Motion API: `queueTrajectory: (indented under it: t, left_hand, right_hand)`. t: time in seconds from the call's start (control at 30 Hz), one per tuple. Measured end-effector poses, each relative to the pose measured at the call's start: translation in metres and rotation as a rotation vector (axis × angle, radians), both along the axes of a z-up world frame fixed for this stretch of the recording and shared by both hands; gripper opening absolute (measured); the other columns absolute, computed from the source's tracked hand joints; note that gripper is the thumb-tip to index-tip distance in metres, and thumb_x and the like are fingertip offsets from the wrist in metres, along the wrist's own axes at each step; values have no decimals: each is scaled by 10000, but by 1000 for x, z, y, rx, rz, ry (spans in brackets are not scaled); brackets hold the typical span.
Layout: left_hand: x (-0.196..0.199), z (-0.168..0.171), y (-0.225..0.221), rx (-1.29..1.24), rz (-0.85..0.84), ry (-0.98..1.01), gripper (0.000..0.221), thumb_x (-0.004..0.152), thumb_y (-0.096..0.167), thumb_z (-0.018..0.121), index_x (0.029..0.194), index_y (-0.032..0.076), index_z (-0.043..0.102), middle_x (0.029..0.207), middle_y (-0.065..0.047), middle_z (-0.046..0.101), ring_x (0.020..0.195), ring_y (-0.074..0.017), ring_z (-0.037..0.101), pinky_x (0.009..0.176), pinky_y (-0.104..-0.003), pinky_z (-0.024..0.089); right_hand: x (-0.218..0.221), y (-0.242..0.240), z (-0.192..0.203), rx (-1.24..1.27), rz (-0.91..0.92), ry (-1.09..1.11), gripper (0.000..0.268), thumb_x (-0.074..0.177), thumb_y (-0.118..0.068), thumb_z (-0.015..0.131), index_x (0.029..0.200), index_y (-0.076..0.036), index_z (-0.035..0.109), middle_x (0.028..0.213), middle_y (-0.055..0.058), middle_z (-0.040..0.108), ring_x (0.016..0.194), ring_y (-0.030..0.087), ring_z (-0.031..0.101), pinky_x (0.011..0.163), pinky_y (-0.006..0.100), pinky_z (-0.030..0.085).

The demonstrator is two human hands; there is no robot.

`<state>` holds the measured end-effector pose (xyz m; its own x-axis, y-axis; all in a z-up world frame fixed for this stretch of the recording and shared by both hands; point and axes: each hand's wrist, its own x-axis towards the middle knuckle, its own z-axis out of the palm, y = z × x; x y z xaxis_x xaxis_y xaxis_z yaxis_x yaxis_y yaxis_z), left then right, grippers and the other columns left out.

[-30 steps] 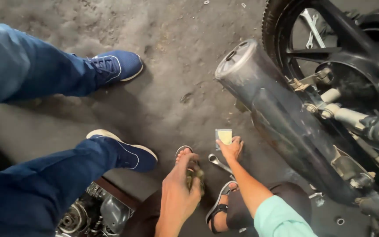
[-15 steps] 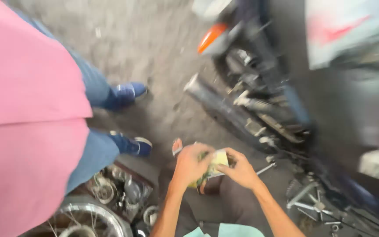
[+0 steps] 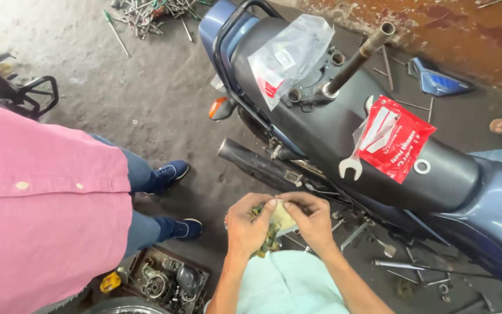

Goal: The person cleans a motorcycle part with a cloth, then uses a hammer to tap a metal tube on the floor. They wipe the part again, retrieve a small packet, cut it open with scissors, and place the contents into the motorcycle's fuel tank opening.

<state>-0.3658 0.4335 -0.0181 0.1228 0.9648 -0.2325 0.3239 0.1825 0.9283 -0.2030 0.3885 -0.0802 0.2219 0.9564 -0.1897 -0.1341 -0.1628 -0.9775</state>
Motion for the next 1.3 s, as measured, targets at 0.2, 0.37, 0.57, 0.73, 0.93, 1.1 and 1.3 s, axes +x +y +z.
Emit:
queueTrajectory:
  t: [0.2,0.37,0.57,0.73,0.93,1.1,1.3]
  left_hand:
    - [-4,17,15,204,29,63,201,813,200,786,960,63,782,902,-96,766,805,-258,742,712,-341,562]
    - [-32,6,45,211,-48,224,127,823,174,764,923,105,798,878,-61,770,766,-297,719,702,-380,544]
    - [-65,-19,109,373,86,143,72,841,81,710,906,64,736,868,-72,739,765,-293,725,688,-359,561]
    - [-102,-15,172,377,165,152,79,837,45,686,903,56,729,854,-72,723,731,-278,715,654,-344,557]
    - [-145,-25,214,261,298,79,73,834,31,696,894,32,738,850,-78,718,724,-226,722,652,-305,557]
    - [-199,-38,239,143,419,-44,82,840,30,713,906,-9,742,867,-67,729,785,-170,717,710,-272,550]
    - [-234,-59,275,-62,656,-169,124,869,72,729,943,-23,758,845,-76,740,776,-140,660,697,-274,521]
  right_hand:
    - [2,21,-8,-64,34,-53,288,861,-32,727,1141,35,726,965,134,801,856,145,736,753,286,585]
    - [-22,73,8,-15,210,-328,214,830,-80,745,1020,17,725,928,85,816,888,119,791,780,251,604]
    - [-73,126,-59,-49,121,-285,117,860,-79,735,924,12,770,778,88,757,682,124,668,619,262,526]
    - [-129,193,-51,-20,40,-248,111,855,-58,701,907,18,764,749,76,776,653,100,696,594,255,547]
    - [-167,256,-38,-25,166,-228,107,839,-55,702,901,8,763,770,64,796,692,97,740,632,249,580]
    - [-213,317,0,32,383,-126,116,845,-83,762,918,8,762,795,74,780,717,101,703,652,257,571]
    - [-262,383,10,57,566,-215,150,820,-145,758,856,0,751,750,74,764,667,115,702,640,278,550]
